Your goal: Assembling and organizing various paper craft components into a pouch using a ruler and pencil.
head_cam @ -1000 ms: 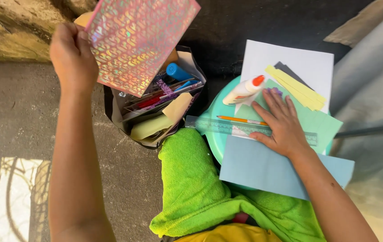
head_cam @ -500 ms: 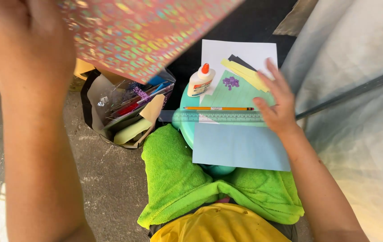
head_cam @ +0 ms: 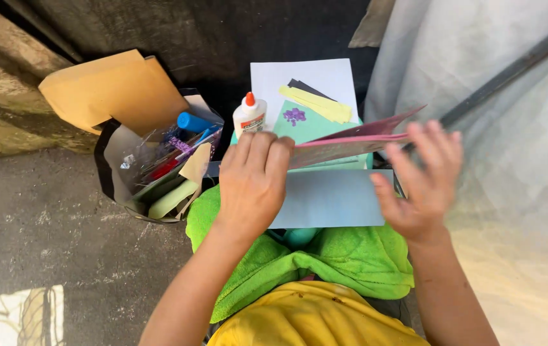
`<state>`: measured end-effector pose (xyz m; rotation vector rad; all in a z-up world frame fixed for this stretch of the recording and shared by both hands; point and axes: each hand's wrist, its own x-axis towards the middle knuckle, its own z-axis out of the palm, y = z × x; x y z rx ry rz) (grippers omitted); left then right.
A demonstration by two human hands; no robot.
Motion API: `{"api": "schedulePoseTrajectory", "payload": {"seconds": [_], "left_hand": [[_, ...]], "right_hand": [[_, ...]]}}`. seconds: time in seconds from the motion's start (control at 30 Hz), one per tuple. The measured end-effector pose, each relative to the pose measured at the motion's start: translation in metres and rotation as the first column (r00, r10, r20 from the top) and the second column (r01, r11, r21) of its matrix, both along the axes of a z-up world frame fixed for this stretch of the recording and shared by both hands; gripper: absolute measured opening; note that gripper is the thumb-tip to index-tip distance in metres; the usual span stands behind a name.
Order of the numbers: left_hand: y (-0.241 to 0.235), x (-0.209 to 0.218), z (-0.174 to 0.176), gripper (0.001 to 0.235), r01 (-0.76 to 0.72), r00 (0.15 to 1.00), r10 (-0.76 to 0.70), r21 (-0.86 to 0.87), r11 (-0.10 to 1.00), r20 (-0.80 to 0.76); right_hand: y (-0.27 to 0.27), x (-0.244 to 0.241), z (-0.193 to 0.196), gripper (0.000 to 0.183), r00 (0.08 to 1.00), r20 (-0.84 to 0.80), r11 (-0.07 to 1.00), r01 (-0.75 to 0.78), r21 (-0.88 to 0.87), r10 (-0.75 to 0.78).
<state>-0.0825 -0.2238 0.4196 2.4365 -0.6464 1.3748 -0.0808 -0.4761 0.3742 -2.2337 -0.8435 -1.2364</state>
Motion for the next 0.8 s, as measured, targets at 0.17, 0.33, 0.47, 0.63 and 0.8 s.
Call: {"api": "schedulePoseTrajectory", "payload": {"seconds": [0.17,0.33,0.47,0.63,0.8], "left_hand": [[-0.007,-0.010,-0.014,0.011,-0.006,1.000,0.006,-0.003,1.000,-0.021],[-0.007,-0.018,-0.023,0.014,-0.012,0.999,0.011,-0.017,1.000,-0.053],[-0.006,-0.032,-0.029,0.011,0.005,0.999,-0.005,-0.008,1.000,-0.036],[-0.005,-0.054,-0.042,0.008,-0.007,1.000,0.007,0.000,1.000,-0.020],[0.000,-0.091,-0.049,0.027,0.073,0.925,-0.070,-0.006,0.997,-0.375]], "right_hand": [[0.017,0.003,-0.016,0.027,0.999,0.030,0.997,0.034,-0.068,-0.032],[0.017,0.004,-0.029,0.010,0.998,0.048,0.999,0.035,-0.016,-0.035],[0.019,-0.011,-0.022,0.006,0.999,-0.037,1.000,-0.023,-0.010,0.022],[0.016,-0.036,-0.023,0.012,0.995,-0.099,0.998,-0.034,-0.058,0.028],[0.017,-0.071,-0.017,0.020,0.913,-0.408,0.991,-0.038,-0.132,-0.019]]}}
